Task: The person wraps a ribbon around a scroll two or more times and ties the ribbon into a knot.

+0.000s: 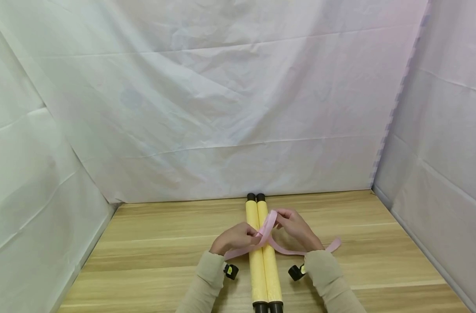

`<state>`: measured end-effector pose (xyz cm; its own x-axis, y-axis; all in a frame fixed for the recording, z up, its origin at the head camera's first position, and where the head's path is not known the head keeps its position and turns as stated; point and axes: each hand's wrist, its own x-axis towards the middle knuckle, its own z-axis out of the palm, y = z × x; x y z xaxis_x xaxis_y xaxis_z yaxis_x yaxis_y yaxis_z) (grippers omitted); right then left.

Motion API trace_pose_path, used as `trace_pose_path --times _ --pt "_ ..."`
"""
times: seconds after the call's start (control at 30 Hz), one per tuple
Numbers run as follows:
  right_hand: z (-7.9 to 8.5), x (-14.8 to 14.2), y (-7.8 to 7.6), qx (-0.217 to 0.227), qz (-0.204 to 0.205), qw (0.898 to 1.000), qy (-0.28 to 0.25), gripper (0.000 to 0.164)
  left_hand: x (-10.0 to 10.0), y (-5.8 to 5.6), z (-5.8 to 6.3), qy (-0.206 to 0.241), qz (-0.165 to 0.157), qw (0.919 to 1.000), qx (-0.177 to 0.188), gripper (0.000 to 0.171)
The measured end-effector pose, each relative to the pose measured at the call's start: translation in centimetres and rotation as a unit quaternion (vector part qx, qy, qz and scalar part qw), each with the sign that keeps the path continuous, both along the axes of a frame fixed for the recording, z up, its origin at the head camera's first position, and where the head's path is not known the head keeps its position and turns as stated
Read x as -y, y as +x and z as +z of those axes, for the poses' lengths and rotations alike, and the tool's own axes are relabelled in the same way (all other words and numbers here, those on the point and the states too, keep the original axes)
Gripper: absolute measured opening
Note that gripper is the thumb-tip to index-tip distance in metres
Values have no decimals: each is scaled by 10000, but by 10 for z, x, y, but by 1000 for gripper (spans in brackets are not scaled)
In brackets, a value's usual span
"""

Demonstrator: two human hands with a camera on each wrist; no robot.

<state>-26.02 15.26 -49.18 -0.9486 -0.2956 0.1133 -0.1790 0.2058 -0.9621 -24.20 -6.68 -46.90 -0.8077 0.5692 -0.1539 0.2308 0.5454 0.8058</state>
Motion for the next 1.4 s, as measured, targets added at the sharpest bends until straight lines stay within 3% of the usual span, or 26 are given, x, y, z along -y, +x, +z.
trace_pose_path --times 0.33,0.5,0.6,0.73,0.8,0.93,1.07,1.23,1.4 --pt "-1 1 -1 -42 64 9999 100 31 -5 6 5 -596 140 9971 -447 39" --pt "1 0 0 25 74 9999 107 31 -7 11 15 -846 589 9915 -800 31" --pt "3 1 1 12 117 9999 116 30 -7 15 18 -844 819 9887 -932 38" --pt "1 1 0 -98 201 9997 141 28 -5 17 19 -781 857 9883 -991 48" --pt "1 1 0 -102 211 9996 138 28 -5 17 18 -779 862 9889 -922 41" --pt "0 0 1 -101 120 9997 197 33 -2 16 19 -700 866 9922 -563 5" --pt "2 0 2 -66 -11 9999 134 35 4 14 19 -468 727 9959 -272 30" --pt "2 1 1 -26 -26 10000 44 34 11 9 13 172 480 9987 88 32" --pt "1 2 1 5 -16 10000 -14 33 16 5 7 1045 438 9914 649 29"
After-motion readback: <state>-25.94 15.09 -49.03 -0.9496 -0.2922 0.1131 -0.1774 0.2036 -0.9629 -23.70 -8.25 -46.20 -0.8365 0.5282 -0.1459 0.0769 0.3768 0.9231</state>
